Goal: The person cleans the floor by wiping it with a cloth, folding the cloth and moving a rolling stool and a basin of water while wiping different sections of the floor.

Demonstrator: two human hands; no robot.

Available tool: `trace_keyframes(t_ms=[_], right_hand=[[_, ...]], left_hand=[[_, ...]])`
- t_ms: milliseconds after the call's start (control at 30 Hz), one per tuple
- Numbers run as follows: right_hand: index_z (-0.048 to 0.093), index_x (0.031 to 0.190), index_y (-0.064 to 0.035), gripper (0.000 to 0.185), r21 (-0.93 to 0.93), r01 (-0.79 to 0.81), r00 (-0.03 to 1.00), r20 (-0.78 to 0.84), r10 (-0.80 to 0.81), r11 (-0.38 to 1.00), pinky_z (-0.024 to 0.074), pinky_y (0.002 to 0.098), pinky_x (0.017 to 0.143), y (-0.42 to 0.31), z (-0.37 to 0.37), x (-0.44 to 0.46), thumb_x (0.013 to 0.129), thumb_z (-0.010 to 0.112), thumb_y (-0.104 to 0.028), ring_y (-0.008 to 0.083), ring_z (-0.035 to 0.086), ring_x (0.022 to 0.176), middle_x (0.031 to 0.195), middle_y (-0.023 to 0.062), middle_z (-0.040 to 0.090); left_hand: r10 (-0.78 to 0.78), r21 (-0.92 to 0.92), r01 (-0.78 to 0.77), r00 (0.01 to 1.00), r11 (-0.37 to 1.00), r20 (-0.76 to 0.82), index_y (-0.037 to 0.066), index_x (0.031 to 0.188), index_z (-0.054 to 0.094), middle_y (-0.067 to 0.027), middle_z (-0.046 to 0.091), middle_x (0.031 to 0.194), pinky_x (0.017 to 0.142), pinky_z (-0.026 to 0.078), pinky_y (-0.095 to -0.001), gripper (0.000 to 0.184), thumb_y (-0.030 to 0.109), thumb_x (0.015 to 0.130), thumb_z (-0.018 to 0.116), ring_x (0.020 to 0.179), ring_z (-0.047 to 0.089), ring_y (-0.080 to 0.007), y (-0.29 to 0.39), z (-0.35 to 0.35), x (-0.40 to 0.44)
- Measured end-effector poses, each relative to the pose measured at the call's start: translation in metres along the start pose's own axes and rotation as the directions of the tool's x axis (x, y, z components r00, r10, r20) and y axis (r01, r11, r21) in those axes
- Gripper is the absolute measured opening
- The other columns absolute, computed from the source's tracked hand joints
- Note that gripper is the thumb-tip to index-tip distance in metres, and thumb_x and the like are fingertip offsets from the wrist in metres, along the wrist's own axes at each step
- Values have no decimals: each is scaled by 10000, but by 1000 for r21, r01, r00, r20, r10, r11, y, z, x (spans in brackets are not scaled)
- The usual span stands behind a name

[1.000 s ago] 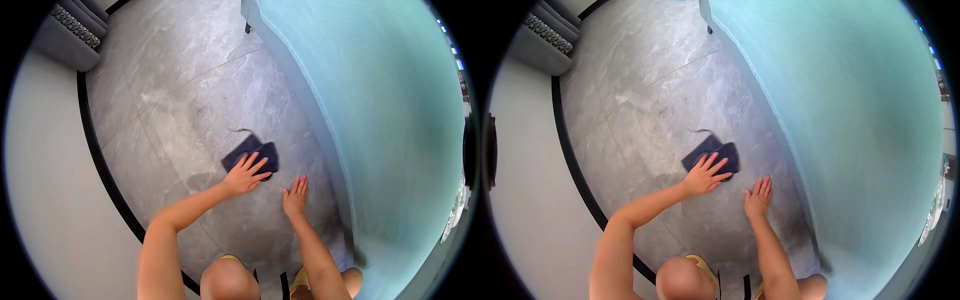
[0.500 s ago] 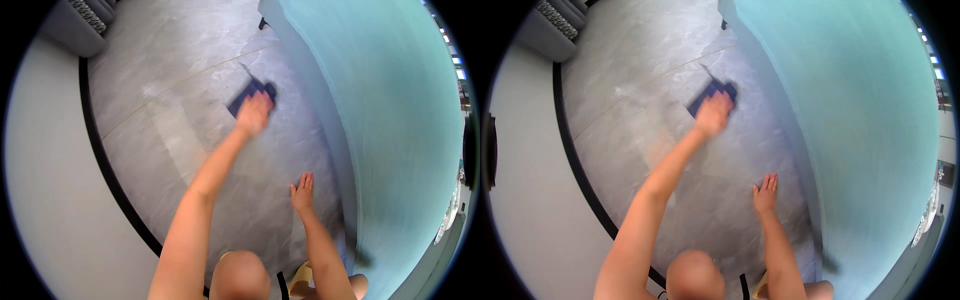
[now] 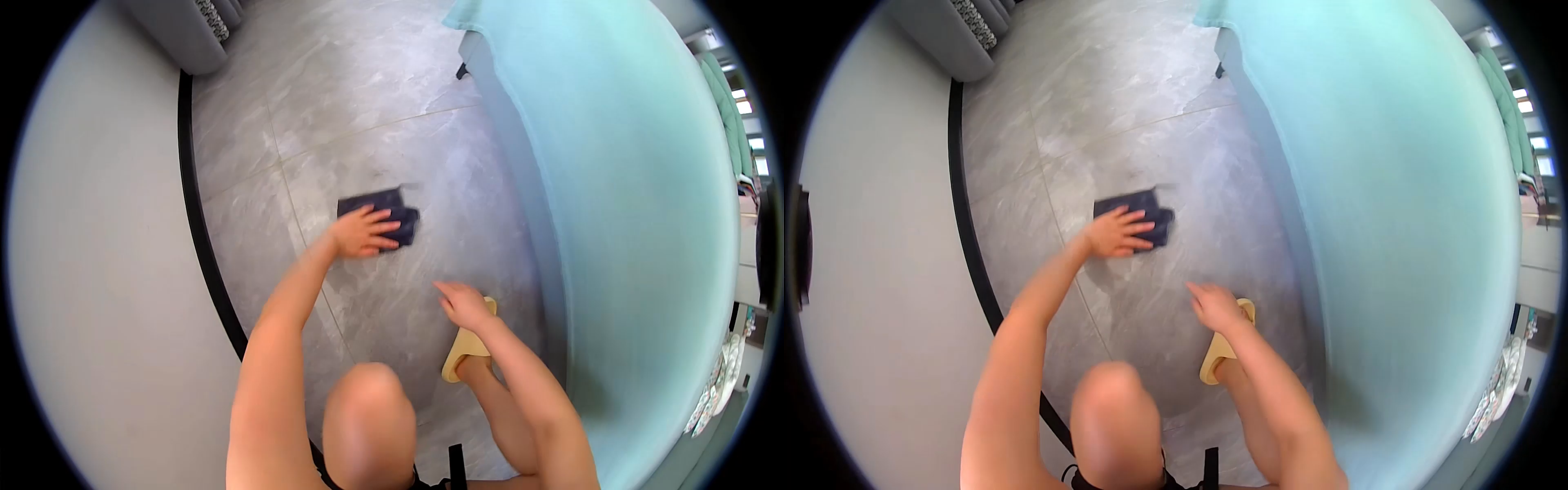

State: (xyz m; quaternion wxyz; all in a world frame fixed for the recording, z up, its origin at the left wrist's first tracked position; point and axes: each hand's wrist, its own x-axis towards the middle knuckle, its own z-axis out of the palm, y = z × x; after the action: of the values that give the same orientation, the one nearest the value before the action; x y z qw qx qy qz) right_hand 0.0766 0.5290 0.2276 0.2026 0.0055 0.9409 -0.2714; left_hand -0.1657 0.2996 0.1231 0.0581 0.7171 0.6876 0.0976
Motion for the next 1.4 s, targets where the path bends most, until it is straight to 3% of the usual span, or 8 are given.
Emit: trace_keyframes(t_ms=[167,200,333,467,833,967,1133,1400], right_hand=[[551,1202,-81,408,-132,247,919,-283,-275,960,432,416,933,0,0,89,795,577,-81,320,514,1126,1225,143,539],[549,1216,-102,436,-159,299,892,-303,-335,941,413,406,968,-4,-6,108,783,590,-72,306,484,1182,1291,124,506],[478,1321,-198,469,-349,583,768,-60,-638,734,275,451,1078,-33,-6,179,862,557,-250,261,345,1319,1434,62,377],[412,1375,-317,476,-365,681,709,111,-696,635,169,518,1107,-28,25,206,917,449,-441,227,259,1370,1492,-7,293],[458,1342,-310,466,-729,476,699,-25,-715,491,256,530,1061,13,-121,452,888,466,-416,268,324,1331,1456,5,362],[362,1409,-199,478,-503,267,864,-253,-436,822,279,495,1069,7,-179,547,950,412,-321,332,273,1361,1508,85,250],[478,1309,-135,443,-635,476,740,-84,-667,608,290,487,1056,-17,-117,459,888,478,-271,314,366,1297,1420,117,391],[523,1287,-283,468,-358,596,777,33,-628,719,265,506,1050,12,-16,206,832,570,-379,238,416,1243,1394,-16,430]], left_hand=[[-145,-109,145,989,983,14,240,1184,603,-9,425,1414,1082,222,-527,366,268,825,542,1349,299,-297,31,-34,14],[-186,-241,142,968,960,-171,160,1083,643,-58,503,1334,1068,257,-519,303,229,800,558,1320,338,-319,44,-43,6],[-798,-427,677,468,600,-380,88,1182,550,-180,394,1396,1049,253,-538,422,271,802,538,1324,308,-371,41,-4,-59],[-963,-230,972,-29,35,-268,26,1402,305,-288,190,1465,1061,206,-558,672,379,870,515,1345,196,-462,21,-2,-79],[-990,-91,986,-135,-138,42,-85,1418,145,-352,39,1466,1075,118,-601,862,468,868,512,1361,54,-505,24,-28,-67],[-976,-52,985,-152,-162,153,-92,1420,119,-355,8,1468,1078,109,-600,887,485,867,504,1365,29,-504,22,-34,-66],[-964,-34,982,-173,-184,202,-101,1419,103,-359,-11,1466,1086,99,-589,902,495,869,497,1365,8,-510,20,-38,-64],[-923,36,977,-209,-209,322,-85,1431,75,-337,-48,1478,1104,71,-561,896,538,891,425,1379,-38,-479,16,-53,-60]])
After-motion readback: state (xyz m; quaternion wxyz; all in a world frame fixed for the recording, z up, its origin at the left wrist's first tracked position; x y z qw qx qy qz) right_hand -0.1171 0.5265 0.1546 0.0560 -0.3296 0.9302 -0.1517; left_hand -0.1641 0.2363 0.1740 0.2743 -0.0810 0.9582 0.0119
